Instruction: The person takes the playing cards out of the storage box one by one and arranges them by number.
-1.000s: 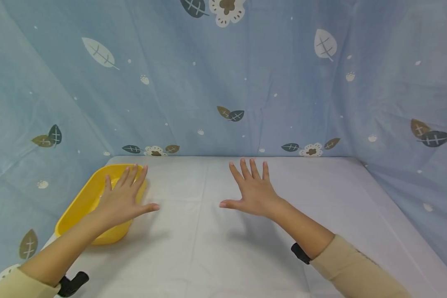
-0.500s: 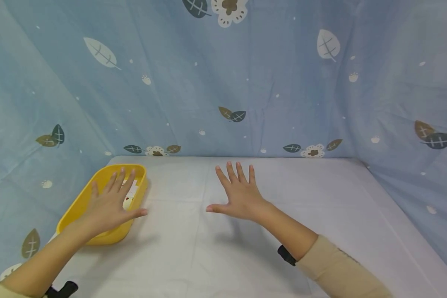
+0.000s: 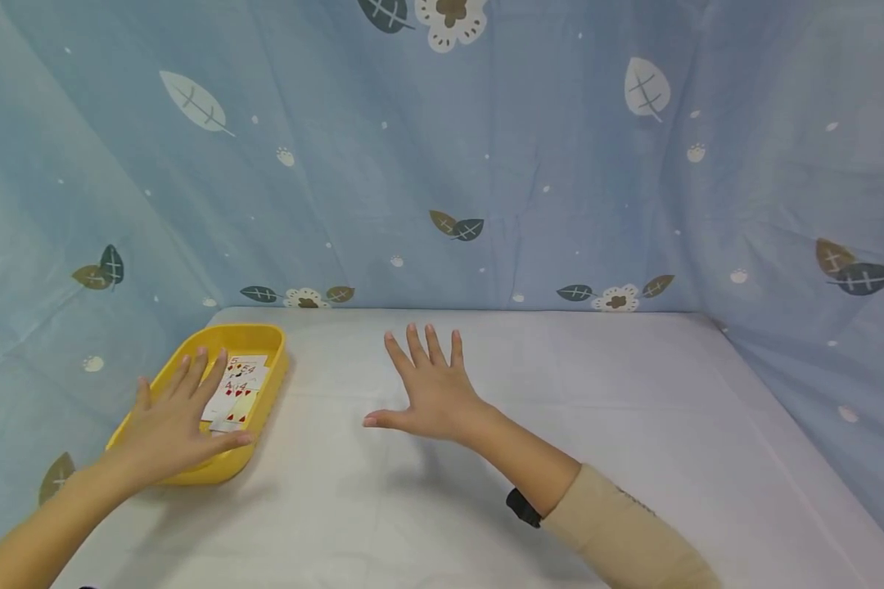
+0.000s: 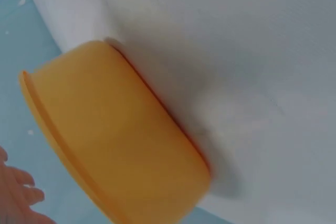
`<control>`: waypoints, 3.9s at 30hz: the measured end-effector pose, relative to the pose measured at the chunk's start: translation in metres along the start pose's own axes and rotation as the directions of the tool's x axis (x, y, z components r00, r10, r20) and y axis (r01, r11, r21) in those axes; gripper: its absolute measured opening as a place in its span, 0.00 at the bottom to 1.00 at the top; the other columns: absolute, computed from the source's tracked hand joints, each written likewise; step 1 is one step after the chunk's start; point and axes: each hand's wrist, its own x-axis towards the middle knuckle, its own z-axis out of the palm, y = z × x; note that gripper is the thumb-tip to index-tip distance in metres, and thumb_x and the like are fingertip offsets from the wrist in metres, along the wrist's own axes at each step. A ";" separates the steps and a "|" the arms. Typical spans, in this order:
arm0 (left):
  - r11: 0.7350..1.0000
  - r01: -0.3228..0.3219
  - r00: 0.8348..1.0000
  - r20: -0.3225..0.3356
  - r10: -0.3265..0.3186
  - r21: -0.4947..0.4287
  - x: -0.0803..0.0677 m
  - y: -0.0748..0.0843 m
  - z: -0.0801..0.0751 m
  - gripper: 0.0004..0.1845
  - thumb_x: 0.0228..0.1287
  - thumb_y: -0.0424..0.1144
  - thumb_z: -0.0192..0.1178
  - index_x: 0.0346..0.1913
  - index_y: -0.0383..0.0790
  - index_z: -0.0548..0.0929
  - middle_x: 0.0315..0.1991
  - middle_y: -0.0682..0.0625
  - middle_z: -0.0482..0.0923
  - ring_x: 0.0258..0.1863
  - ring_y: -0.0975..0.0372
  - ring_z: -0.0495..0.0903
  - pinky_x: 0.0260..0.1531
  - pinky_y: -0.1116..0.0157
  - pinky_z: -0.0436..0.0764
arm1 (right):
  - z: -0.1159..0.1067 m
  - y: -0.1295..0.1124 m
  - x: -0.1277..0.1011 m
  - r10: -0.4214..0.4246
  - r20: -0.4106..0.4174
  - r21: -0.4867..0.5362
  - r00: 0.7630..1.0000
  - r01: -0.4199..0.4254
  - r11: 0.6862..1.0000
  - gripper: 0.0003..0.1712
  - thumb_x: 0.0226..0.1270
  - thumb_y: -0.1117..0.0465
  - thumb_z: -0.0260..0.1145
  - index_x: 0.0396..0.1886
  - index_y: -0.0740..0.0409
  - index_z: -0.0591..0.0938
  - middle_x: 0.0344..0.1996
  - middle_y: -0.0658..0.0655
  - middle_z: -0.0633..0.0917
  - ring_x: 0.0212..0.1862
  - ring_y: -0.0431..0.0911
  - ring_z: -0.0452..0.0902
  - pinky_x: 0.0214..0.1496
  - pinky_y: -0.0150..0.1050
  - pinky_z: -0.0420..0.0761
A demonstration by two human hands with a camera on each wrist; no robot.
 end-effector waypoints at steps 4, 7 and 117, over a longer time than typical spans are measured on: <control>1.000 0.002 1.000 -0.009 -0.002 0.018 -0.007 -0.009 -0.004 0.62 0.50 0.72 0.57 0.75 0.43 0.35 0.74 0.34 0.32 0.73 0.41 0.35 0.58 0.27 0.31 | 0.001 -0.012 0.004 -0.027 -0.011 0.011 1.000 0.027 1.000 0.61 0.53 0.22 0.52 0.76 0.48 0.42 0.75 0.60 0.41 0.74 0.57 0.30 0.69 0.66 0.29; 1.000 0.012 1.000 -0.012 -0.011 0.020 -0.011 -0.015 -0.005 0.61 0.51 0.71 0.57 0.75 0.44 0.34 0.74 0.34 0.32 0.73 0.40 0.36 0.58 0.27 0.32 | 0.003 -0.019 0.007 -0.041 -0.007 0.027 0.999 0.041 0.999 0.61 0.53 0.22 0.52 0.76 0.47 0.41 0.75 0.59 0.40 0.74 0.56 0.28 0.69 0.65 0.26; 0.398 0.273 0.905 0.374 0.202 -0.876 -0.023 -0.141 0.029 0.44 0.67 0.31 0.56 0.75 0.58 0.42 0.55 0.74 0.71 0.51 0.65 0.80 0.46 0.64 0.82 | 0.099 -0.132 0.081 0.156 0.304 0.851 0.940 -0.342 0.398 0.59 0.47 0.53 0.78 0.74 0.38 0.52 0.65 0.48 0.70 0.59 0.37 0.68 0.67 0.38 0.67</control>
